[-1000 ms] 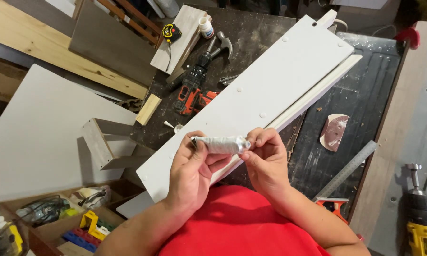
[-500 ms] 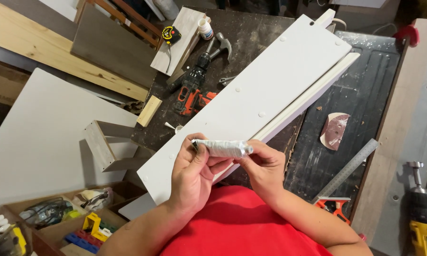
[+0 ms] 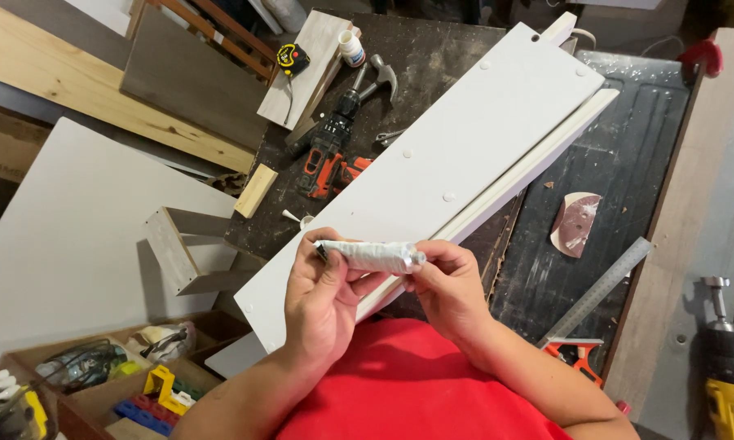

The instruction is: Applying glue to plastic caps and inserting them into holes on a wooden furniture component to cover fasteners.

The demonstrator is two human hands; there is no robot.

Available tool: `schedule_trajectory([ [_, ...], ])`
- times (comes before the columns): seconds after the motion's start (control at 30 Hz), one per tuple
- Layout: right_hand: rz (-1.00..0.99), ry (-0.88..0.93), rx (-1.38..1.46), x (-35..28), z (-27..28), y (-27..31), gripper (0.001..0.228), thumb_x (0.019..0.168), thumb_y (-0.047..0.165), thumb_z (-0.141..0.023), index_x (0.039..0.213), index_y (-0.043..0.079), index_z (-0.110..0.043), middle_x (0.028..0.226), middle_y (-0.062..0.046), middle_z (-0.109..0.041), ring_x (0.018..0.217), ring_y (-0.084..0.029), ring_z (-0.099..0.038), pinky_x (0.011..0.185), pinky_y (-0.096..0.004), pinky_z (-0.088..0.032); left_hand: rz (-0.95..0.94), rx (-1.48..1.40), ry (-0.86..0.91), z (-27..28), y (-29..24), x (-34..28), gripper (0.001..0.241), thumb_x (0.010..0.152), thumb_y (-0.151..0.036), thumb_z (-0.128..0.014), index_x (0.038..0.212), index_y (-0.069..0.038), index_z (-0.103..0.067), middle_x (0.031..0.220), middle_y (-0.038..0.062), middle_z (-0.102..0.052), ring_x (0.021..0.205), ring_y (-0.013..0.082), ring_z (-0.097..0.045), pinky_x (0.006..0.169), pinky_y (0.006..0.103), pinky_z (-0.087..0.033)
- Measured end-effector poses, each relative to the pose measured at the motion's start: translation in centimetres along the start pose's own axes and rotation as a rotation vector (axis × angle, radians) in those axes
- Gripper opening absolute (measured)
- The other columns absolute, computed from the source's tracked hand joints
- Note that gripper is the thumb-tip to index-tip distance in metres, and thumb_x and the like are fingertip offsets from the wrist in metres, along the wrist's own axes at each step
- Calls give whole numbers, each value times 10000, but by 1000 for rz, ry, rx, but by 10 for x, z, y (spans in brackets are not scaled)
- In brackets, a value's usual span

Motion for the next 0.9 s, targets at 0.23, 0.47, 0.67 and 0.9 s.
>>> schedule_trajectory([
  [0.23, 189, -56, -167, -2, -17, 12, 96, 890, -57, -730, 927, 18, -682, 727, -109, -657, 564, -188, -629, 540, -281, -546, 22, 26, 1, -4, 4, -1, 217, 1052, -209, -622, 1200, -91, -516, 973, 149, -672, 950, 285, -753, 942, 558, -644],
  [0.47, 315, 56, -566, -6, -30, 32, 64, 927, 76, -781, 941, 21, -752, 868, -63, -741, 799, -133, -637, 713, -276, -534, 30, 39, -1, 2, 8, 0, 224, 1049, -214, -631, 1213, -102, -527, 981, 125, -680, 954, 267, -751, 930, 524, -644],
  [0.67, 282, 111, -663, -7, -31, 39, 128, 876, 130, -844, 885, 34, -760, 841, -50, -740, 765, -114, -627, 686, -266, -521, 5, 55, 31, -1, 3, -3, 239, 1042, -197, -646, 1209, -79, -523, 988, 155, -679, 936, 305, -746, 907, 538, -657],
  [0.9, 147, 185, -558, -3, -24, 37, 207, 861, 201, -865, 969, 69, -747, 922, -61, -749, 797, -111, -647, 692, -256, -489, -18, 132, 74, -3, 1, -6, 270, 1032, -194, -670, 1213, -59, -523, 1066, 191, -691, 961, 308, -706, 881, 536, -671],
])
Point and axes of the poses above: each hand's wrist, its own x-axis towards the middle knuckle, its own z-axis out of the back of the hand, y = z × x, the point moved 3 cm from there along x, towards the middle knuckle
